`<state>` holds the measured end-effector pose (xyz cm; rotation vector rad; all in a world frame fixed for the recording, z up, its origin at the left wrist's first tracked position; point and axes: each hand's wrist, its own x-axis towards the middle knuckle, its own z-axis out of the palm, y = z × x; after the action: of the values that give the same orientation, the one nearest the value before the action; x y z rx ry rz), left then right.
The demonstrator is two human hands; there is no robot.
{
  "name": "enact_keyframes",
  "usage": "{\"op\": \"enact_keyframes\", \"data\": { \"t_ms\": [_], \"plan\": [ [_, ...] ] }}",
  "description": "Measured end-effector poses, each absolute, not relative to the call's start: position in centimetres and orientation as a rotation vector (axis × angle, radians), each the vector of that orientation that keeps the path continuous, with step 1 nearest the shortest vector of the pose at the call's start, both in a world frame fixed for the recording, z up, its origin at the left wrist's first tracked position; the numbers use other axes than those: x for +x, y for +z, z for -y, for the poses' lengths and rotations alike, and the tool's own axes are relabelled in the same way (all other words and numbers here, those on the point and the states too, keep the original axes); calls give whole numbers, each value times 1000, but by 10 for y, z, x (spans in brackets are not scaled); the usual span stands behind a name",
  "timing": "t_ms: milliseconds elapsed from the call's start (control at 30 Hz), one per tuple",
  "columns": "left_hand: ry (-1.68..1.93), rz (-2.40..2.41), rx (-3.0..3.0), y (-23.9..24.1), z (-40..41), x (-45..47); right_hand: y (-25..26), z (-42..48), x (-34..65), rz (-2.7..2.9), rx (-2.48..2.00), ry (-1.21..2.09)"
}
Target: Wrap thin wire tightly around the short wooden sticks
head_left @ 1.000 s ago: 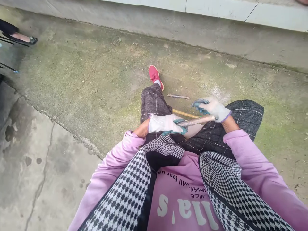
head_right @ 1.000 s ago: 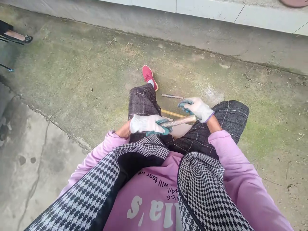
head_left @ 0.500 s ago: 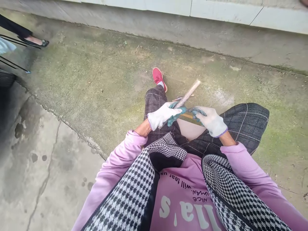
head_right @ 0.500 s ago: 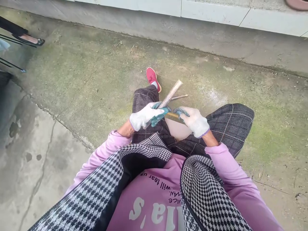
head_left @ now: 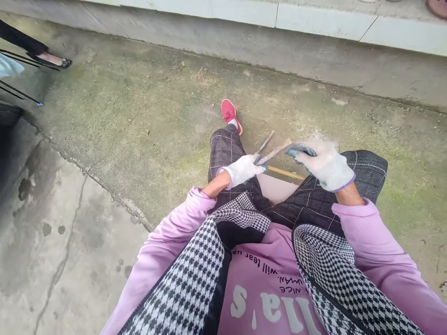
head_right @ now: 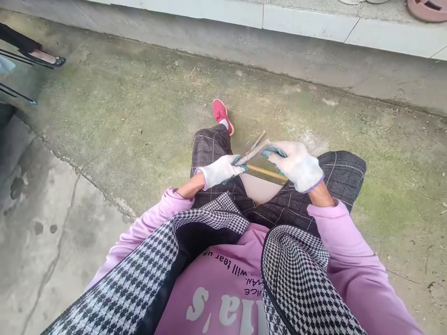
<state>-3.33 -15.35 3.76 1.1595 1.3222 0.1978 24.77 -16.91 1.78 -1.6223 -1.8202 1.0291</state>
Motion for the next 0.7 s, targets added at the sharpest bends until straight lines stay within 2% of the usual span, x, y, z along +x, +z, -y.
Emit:
{"op": "enact_keyframes", "data": {
  "t_ms": [267, 367, 533, 700],
  "plan": [
    [411, -1016, 861, 47, 148, -33, -31, 202, 206, 1345, -1535, 1463],
    [431, -931, 784, 42, 153, -28, -43, 196, 203, 1292, -1474, 1533],
    [495, -742, 689, 34, 152, -26, -35, 188, 205, 1268, -1344, 1505],
    [430, -753, 740, 43, 154, -24, -23, 198, 198, 1116, -1232, 1722]
  ]
}}
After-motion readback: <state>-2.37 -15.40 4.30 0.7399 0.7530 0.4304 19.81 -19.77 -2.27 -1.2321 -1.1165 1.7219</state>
